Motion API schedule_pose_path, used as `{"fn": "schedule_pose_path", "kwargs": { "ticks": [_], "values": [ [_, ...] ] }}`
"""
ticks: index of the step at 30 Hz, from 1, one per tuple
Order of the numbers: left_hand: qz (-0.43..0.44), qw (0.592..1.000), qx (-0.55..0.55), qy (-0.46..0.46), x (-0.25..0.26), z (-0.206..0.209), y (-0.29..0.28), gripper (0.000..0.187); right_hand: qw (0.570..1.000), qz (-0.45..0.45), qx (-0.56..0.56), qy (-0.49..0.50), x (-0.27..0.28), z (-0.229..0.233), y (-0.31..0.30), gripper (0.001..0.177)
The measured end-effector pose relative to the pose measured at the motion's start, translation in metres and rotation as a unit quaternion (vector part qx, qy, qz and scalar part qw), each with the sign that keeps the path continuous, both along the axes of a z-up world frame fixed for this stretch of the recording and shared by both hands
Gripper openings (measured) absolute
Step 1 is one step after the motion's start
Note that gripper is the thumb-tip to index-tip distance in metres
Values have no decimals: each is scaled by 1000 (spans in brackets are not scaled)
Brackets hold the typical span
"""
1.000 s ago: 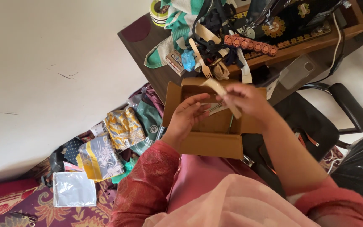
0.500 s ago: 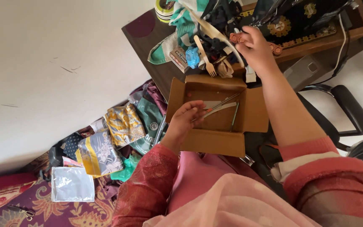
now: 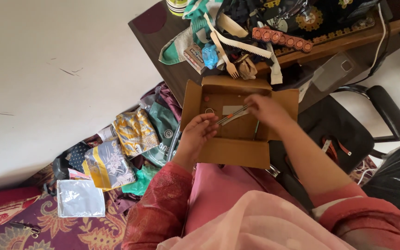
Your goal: Unbox and inspect small items from a cardboard box
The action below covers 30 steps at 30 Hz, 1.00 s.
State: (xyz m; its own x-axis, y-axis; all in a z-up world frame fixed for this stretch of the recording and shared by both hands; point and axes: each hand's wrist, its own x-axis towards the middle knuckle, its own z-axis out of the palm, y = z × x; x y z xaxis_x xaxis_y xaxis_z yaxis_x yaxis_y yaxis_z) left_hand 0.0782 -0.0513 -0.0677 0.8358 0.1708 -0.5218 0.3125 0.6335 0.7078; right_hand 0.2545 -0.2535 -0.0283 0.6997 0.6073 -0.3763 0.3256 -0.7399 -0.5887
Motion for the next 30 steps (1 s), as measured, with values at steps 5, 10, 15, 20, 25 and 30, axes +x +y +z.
{"fn": "schedule_pose_path", "kwargs": {
  "ticks": [5,10,15,20,25,30],
  "values": [
    [11,1000,0,3,-3,-9,0,31,995,68,-60,-50,-6,-57,-1,39],
    [16,1000,0,6,-7,-12,2,31,987,91,-91,-93,-9,-82,10,50],
    [20,1000,7,4,-11,-1,4,32,950,163,-147,-224,-1,-120,24,42],
    [28,999,11,12,-14,-4,9,31,940,172,-163,-247,0,-124,29,35],
    [29,999,15,15,-15,-7,12,32,938,177,-162,-250,1,-114,29,33],
    [42,999,25,-4,-15,-10,15,32,949,182,-153,-205,10,-106,25,39]
  ]
}}
